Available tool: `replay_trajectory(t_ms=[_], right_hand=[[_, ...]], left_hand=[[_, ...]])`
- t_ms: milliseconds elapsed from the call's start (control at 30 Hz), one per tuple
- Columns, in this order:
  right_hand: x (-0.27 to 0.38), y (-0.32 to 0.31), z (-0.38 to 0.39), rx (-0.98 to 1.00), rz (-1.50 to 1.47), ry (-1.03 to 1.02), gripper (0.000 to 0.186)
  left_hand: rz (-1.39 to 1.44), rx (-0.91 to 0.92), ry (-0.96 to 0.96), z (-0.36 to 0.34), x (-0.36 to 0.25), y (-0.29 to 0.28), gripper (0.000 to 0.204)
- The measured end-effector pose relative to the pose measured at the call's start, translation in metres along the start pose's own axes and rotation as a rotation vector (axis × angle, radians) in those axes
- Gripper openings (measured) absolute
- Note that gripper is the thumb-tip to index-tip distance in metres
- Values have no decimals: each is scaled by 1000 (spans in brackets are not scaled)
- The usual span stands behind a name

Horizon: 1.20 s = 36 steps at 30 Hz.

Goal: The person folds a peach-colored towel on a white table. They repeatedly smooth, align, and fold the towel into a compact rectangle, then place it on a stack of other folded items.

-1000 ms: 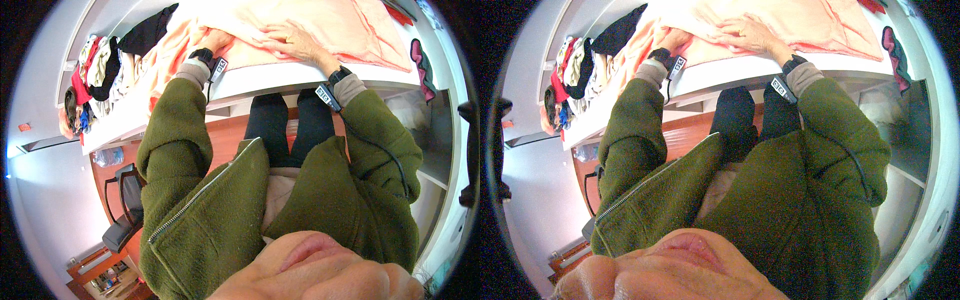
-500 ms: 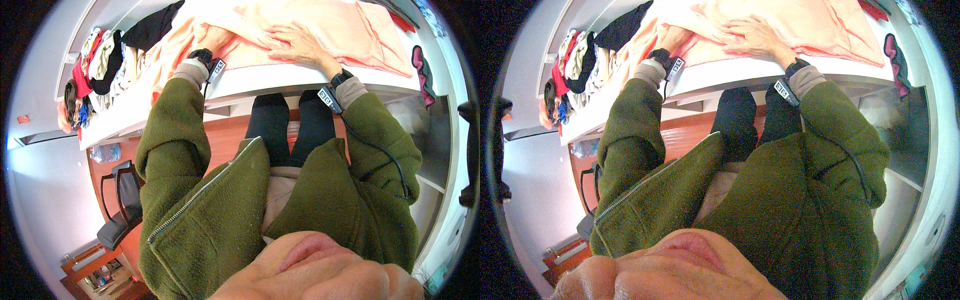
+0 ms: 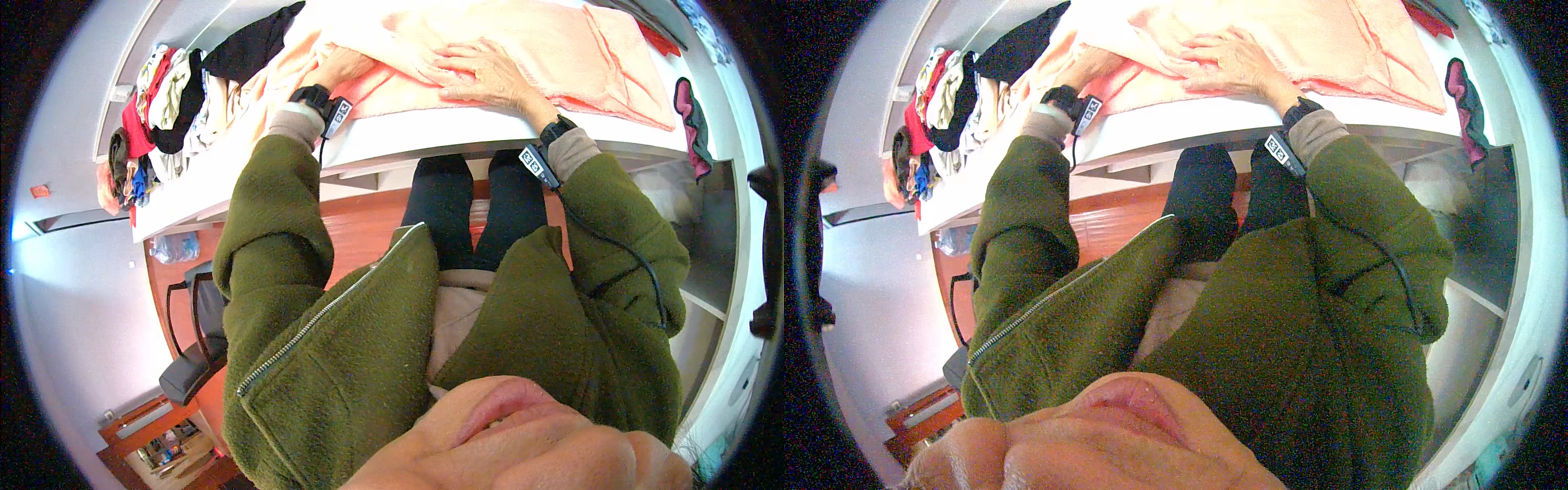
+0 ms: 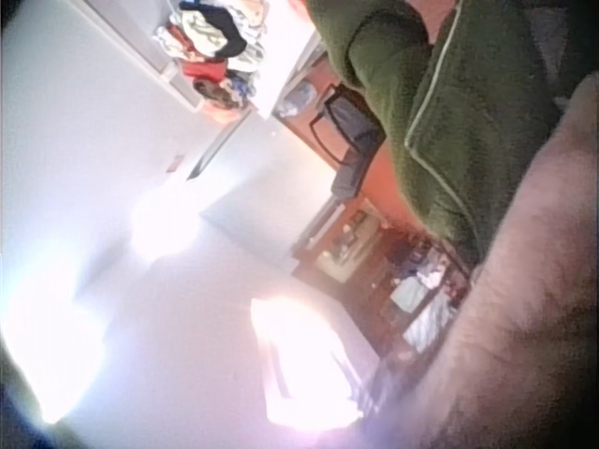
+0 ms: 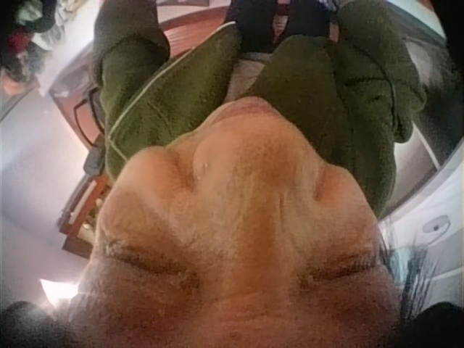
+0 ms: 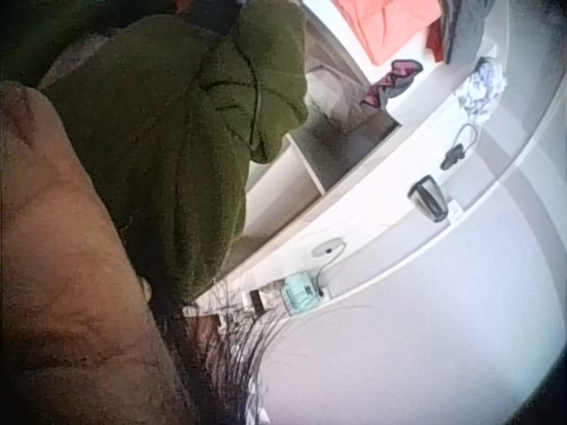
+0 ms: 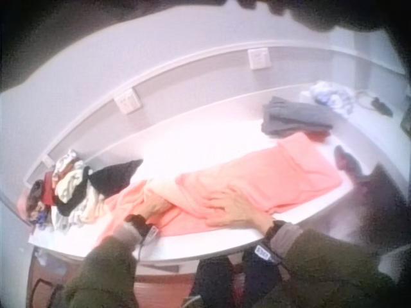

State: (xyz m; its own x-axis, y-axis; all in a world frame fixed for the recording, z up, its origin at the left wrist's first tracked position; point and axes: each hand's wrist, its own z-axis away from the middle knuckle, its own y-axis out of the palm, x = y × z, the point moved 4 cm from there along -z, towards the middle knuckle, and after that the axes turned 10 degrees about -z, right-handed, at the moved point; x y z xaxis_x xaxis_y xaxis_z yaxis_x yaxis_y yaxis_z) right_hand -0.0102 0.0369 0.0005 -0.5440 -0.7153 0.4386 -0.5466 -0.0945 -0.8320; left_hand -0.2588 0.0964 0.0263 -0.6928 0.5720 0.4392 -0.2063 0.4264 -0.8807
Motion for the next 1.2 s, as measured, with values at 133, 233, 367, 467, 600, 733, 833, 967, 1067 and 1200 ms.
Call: replay_trajectory(t_ms=[133,233,367,467,600,733,833,967,1067,1200], right_hand=[[0,1,0,-5,7,-31,65],[-3,5,0,-12,-11,-15,64],[-2,6,0,-93,-5,-73,64],[-3,5,1,-66,-4,-69,66],[-1,1,2,-60,15,-64,69],[-3,2,3,-13,5,32,71],[0,2,2,-52,-5,-7,71],[-1,2,3,-44,7,-28,69],[-1,2,4,-33,20,-48,65],[-2,0,5,-44,8,-34,62]], left_hand=[[183,82,-93,13,3,-22,29],[401,133,-409,32,7,-44,28],[290,-118,-288,13,14,-67,34],[217,-175,-54,-10,9,-57,61],[74,238,86,-19,10,-30,64],[-76,392,119,4,35,-33,46],[-232,499,98,31,61,-31,37],[-370,485,93,64,90,-33,37],[-347,429,66,85,97,-45,43],[-391,328,88,107,95,-78,46]])
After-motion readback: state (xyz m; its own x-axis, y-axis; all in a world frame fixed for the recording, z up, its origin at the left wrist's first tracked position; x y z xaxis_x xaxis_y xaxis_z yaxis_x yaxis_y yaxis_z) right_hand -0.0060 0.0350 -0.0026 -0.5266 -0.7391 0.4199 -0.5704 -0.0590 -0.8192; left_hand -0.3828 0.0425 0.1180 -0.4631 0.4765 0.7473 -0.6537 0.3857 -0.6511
